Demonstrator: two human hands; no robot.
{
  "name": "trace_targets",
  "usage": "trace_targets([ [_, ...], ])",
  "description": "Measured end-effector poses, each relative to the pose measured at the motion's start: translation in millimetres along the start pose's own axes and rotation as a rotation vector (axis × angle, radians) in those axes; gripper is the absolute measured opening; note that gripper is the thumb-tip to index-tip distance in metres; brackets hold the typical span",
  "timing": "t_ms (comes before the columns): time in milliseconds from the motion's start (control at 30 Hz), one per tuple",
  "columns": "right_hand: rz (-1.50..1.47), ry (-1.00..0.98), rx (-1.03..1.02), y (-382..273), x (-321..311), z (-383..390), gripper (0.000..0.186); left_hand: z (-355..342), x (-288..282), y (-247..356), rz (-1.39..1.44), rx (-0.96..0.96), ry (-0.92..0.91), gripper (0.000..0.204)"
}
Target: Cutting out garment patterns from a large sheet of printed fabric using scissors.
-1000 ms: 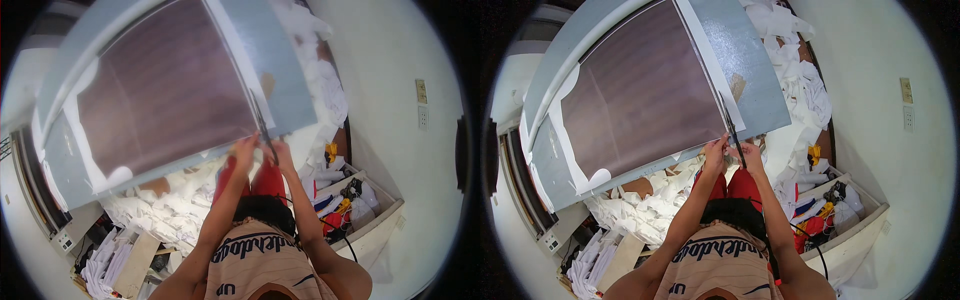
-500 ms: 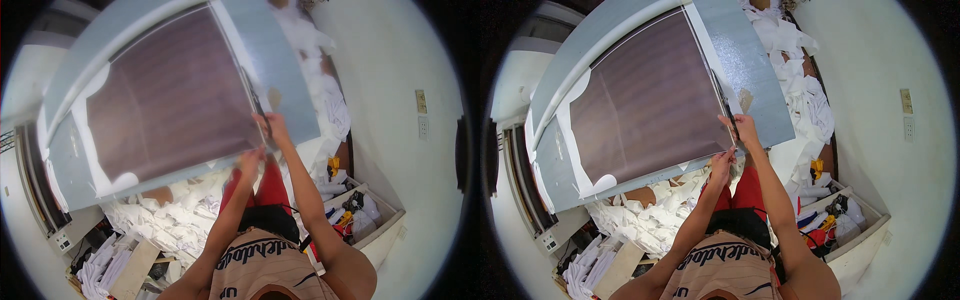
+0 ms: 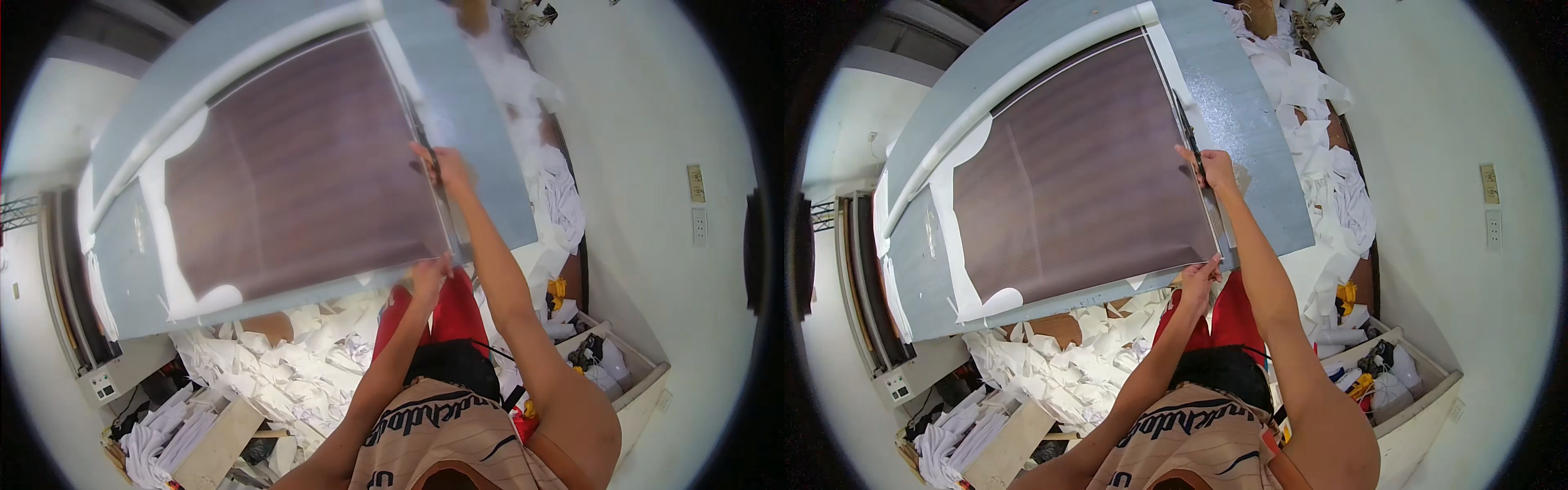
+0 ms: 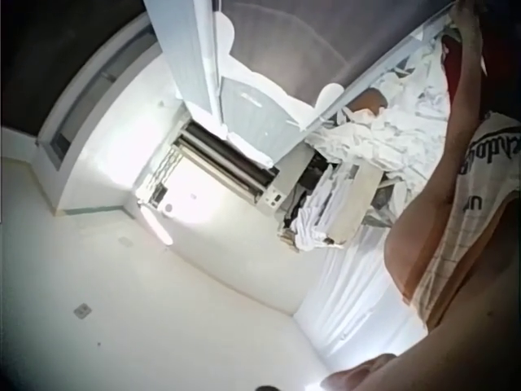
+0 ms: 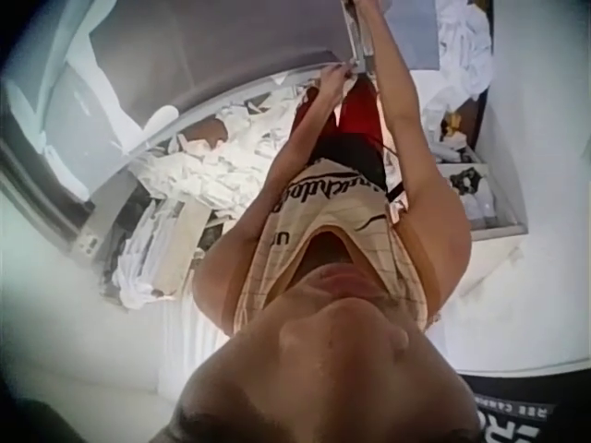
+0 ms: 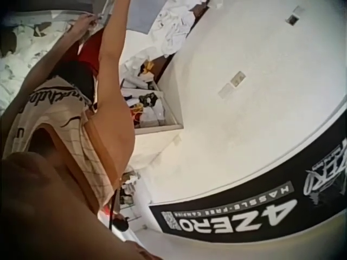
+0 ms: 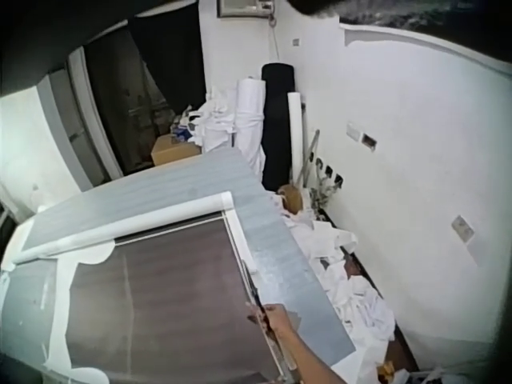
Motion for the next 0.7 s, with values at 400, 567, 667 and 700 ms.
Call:
trace_targets([
  [400, 0.032, 0.016, -0.036, -53, 16, -96, 0.055, 4, 9, 5, 0.139, 0.033, -0.04, 0.015],
  [567, 0.026, 0.019, -0.025, -78, 34, -123, 0.053, 7, 8, 15, 0.108, 0.037, -0.042, 0.016],
  [667, 0.078, 0.047, -0.05, -95, 31, -142, 0.053, 2, 14, 21, 0.074, 0.058, -0.056, 0.024],
  [700, 0.121, 0.06, -0.053, -105, 31, -149, 0.052, 1, 17, 24, 0.061, 0.069, -0.099, 0.038],
])
Point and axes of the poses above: each hand's wrist, its own z-axis away from the middle knuckle, its own x-axis out of the palm, y = z × x, the point moved 5 cm from there along -z, towards the middle knuckle, and after that the axes turned 13 degrees about z, right-handed, at the moved point
